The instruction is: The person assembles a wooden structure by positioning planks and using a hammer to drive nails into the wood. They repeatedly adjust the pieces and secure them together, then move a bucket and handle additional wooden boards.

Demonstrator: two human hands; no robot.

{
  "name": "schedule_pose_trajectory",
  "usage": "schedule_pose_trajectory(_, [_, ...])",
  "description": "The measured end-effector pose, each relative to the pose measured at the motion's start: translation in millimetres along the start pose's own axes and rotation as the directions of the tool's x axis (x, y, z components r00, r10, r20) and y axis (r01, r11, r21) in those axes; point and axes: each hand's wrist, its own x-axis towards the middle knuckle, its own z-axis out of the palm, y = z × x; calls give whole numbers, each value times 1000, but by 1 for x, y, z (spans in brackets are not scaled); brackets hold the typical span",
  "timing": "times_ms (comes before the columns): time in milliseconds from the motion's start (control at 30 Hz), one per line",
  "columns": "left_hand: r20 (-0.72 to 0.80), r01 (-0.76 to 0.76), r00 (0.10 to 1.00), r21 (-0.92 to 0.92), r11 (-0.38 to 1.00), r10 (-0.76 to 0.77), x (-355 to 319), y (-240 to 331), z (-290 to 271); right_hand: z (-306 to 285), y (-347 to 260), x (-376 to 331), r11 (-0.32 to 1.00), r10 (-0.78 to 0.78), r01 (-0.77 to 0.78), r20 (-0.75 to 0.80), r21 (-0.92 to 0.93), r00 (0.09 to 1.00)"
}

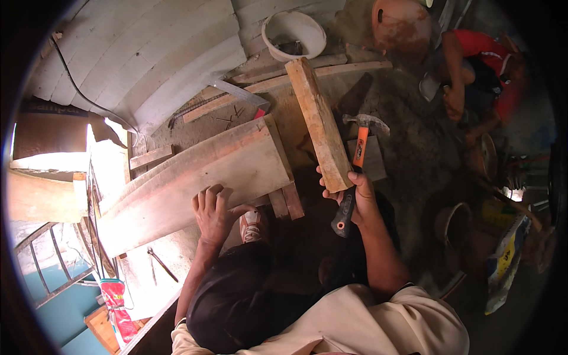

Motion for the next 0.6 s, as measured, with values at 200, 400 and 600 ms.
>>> schedule_pose_trajectory(200, [332,263,941,-597,758,-65,54,12,-19,19,7,-3,999,-2,3,26,-34,1000])
schedule_pose_trajectory(400, [609,599,790,-792,120,79,131,66,2,41,17,-7,995,38,-26,130,-91,991])
schedule_pose_trajectory(600, [693,693,716,-720,-34,-80,138,74,13,31,19,-5,916,-155,117,-69,-384,985])
